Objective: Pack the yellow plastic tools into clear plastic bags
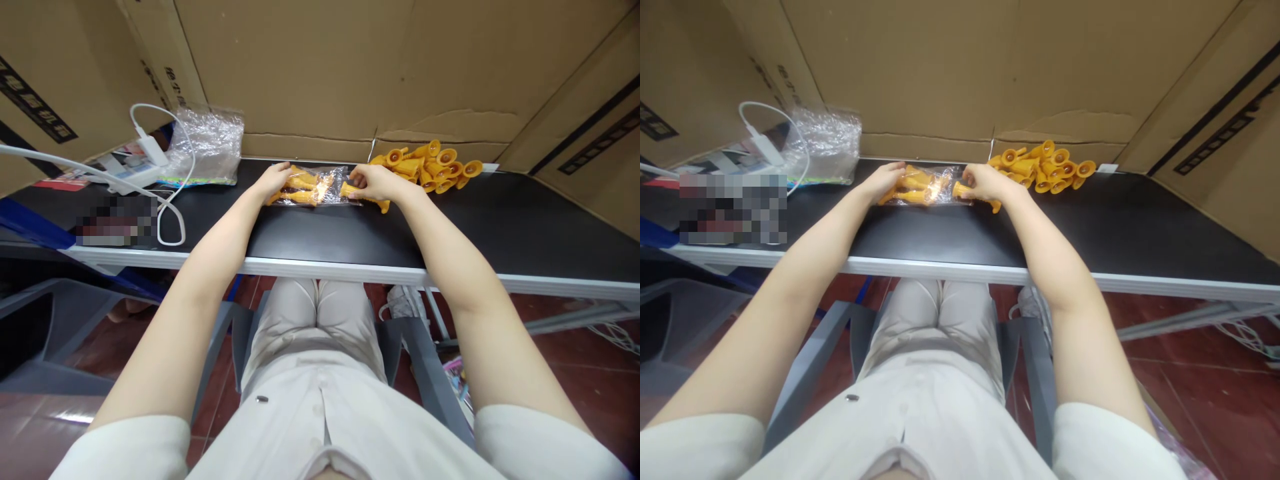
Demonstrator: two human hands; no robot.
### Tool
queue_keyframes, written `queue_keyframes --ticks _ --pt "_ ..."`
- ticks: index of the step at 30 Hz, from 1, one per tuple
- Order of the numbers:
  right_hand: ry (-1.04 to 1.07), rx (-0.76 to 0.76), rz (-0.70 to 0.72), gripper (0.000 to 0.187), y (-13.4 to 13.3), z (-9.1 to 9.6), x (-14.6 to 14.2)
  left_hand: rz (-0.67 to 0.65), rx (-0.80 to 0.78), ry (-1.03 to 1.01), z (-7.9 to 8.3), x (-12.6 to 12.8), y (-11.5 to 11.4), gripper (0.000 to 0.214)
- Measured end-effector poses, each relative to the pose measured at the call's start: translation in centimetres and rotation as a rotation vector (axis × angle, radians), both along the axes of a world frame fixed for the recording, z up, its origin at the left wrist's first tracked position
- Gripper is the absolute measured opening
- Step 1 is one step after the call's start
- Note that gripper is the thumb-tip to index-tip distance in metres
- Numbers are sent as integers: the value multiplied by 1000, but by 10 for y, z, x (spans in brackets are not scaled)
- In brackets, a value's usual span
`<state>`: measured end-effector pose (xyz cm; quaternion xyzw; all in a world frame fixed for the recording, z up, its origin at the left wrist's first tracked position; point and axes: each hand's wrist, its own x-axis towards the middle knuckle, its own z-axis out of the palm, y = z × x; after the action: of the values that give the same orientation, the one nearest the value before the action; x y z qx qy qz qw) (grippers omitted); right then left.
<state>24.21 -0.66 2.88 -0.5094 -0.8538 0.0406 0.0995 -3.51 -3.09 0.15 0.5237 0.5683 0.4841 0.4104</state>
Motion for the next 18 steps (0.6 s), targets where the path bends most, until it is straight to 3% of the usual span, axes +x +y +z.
queue_keyframes --ticks 5,8,12,18 --pt "-198 -76 -77 31 3 8 15 -9 -7 -7 0 -1 1 58" --pt "-188 -119 -79 15 0 12 17 -24 5 5 -4 -4 5 56" --pt "45 -89 -8 10 -7 14 8 -54 7 -33 -10 -7 10 57" --pt "419 -107 70 21 -12 6 -8 -63 2 -27 -10 -7 9 55"
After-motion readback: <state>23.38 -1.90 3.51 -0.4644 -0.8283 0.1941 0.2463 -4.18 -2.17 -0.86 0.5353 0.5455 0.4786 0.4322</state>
